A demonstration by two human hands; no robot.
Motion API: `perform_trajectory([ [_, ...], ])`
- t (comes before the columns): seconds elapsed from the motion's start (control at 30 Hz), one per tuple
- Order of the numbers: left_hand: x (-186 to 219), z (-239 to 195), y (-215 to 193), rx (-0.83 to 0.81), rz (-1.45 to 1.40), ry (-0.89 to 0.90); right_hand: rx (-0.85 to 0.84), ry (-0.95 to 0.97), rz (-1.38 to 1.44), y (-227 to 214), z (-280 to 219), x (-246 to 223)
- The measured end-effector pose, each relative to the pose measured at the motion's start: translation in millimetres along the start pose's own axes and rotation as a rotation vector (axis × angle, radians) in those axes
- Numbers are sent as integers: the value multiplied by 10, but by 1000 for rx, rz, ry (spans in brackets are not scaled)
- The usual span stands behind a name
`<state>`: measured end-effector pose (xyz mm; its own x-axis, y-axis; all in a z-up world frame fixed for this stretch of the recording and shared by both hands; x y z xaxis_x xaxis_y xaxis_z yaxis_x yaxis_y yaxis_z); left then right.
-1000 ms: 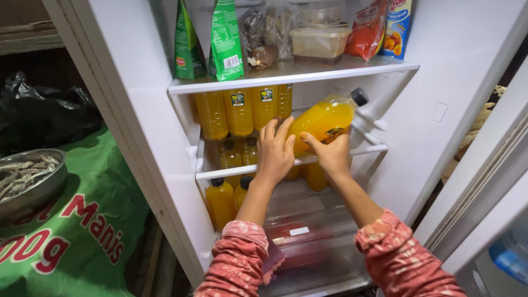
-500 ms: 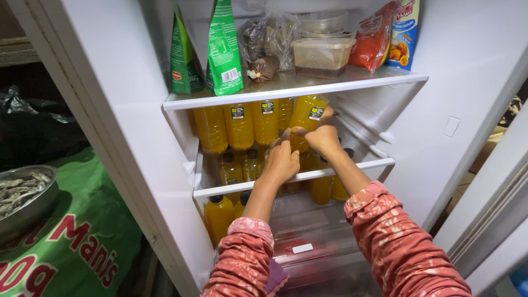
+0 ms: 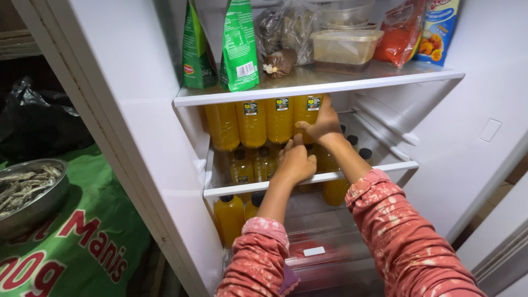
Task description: The person sits on the floor in front of an open refrigerator and repeatedly picks up yellow bottles from the middle shelf, wipes them with a pink cloth, and places them back in the same shelf. The person handles the bottles one at a time throughout the clip.
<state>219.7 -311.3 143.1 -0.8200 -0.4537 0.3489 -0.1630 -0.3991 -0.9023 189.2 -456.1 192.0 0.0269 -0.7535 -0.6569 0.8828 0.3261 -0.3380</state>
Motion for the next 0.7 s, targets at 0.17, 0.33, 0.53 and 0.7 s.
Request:
perform_trajectory([
  [0.17, 95, -115, -107, 25, -22, 22, 16, -32, -33, 74, 120, 123],
  [0.33, 49, -127, -86, 9, -26, -1, 12, -12, -3, 144, 118, 143],
  [0.53, 18, -48, -41, 59, -24, 16, -90, 166, 117, 24, -154, 42],
  [0.7, -35, -29, -37, 94, -96, -14, -38, 189, 604, -590, -995, -200],
])
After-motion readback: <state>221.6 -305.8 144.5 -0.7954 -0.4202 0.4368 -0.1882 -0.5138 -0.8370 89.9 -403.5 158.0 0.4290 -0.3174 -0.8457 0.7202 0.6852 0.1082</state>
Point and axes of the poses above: each hand's wrist, its own z-axis towards the middle knuckle, its own y-axis out of the palm, x = y × z, the point moved 7 cm from there along z, towards the middle knuckle, and after that the axes turned 14 degrees about z, right-handed, at the moved point
